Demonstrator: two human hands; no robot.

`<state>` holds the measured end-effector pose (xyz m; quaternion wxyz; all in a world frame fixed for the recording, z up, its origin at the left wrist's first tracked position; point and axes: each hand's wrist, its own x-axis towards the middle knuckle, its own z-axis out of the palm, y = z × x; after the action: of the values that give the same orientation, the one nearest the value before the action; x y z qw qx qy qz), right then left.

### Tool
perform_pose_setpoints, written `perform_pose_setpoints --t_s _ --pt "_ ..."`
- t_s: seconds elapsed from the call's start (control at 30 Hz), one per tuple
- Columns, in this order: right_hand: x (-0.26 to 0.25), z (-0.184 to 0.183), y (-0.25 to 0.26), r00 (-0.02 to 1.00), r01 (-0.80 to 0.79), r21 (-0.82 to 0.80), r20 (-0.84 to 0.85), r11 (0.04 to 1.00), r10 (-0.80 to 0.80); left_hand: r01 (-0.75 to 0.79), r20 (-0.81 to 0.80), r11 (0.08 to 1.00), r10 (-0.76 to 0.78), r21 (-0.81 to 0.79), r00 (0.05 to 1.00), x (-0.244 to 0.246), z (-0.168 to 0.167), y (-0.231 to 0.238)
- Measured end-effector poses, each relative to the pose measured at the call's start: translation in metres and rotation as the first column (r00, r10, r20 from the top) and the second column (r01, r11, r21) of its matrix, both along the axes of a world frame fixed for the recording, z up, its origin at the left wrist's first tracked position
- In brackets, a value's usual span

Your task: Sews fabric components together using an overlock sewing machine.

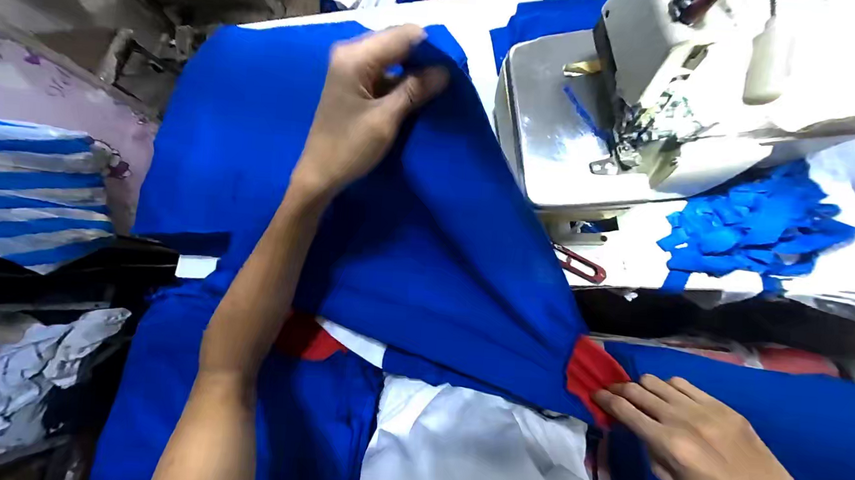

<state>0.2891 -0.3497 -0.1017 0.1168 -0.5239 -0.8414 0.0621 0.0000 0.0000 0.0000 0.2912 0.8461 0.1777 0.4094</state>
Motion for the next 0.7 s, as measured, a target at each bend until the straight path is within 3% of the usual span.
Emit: perform_pose_setpoints --t_s 0.07,0.1,0.23,0.37,0.53,0.6,0.7 --pt "0.008 -0.005 -0.011 0.996 0.081 -0.243 -0.009 0.967 -0.086 0.068 -0.062 0.996 -0.072 -0.054 0.996 0.018 -0.015 -0.032" --pt "0.011 -0.006 -0.011 0.991 0.114 -0.279 -0.035 0.954 -0.129 0.109 -0.094 0.991 -0.117 -0.080 0.989 0.029 -0.023 -0.045" --pt "-0.007 0.016 0.042 0.906 0.297 -0.109 -0.281 0.948 -0.317 0.226 -0.195 0.972 -0.234 -0.060 0.953 0.063 -0.043 -0.074" --pt "-0.036 0.025 0.106 0.692 0.353 -0.059 -0.656 0.934 -0.303 0.239 -0.254 0.971 -0.238 -0.031 0.937 0.081 -0.040 -0.089" --pt "-0.055 0.029 0.129 0.239 0.389 -0.180 -0.927 0.903 -0.287 0.115 -0.303 0.989 -0.139 -0.094 0.943 0.073 -0.038 -0.113" --pt "-0.051 0.031 0.130 0.189 0.430 -0.157 -0.947 0.889 -0.259 0.072 -0.358 0.984 -0.126 -0.160 0.925 0.060 -0.040 -0.115" --pt "-0.036 0.031 0.133 0.199 0.478 -0.117 -0.951 0.871 -0.236 -0.029 -0.531 0.972 -0.103 -0.235 0.841 0.012 -0.061 -0.114"
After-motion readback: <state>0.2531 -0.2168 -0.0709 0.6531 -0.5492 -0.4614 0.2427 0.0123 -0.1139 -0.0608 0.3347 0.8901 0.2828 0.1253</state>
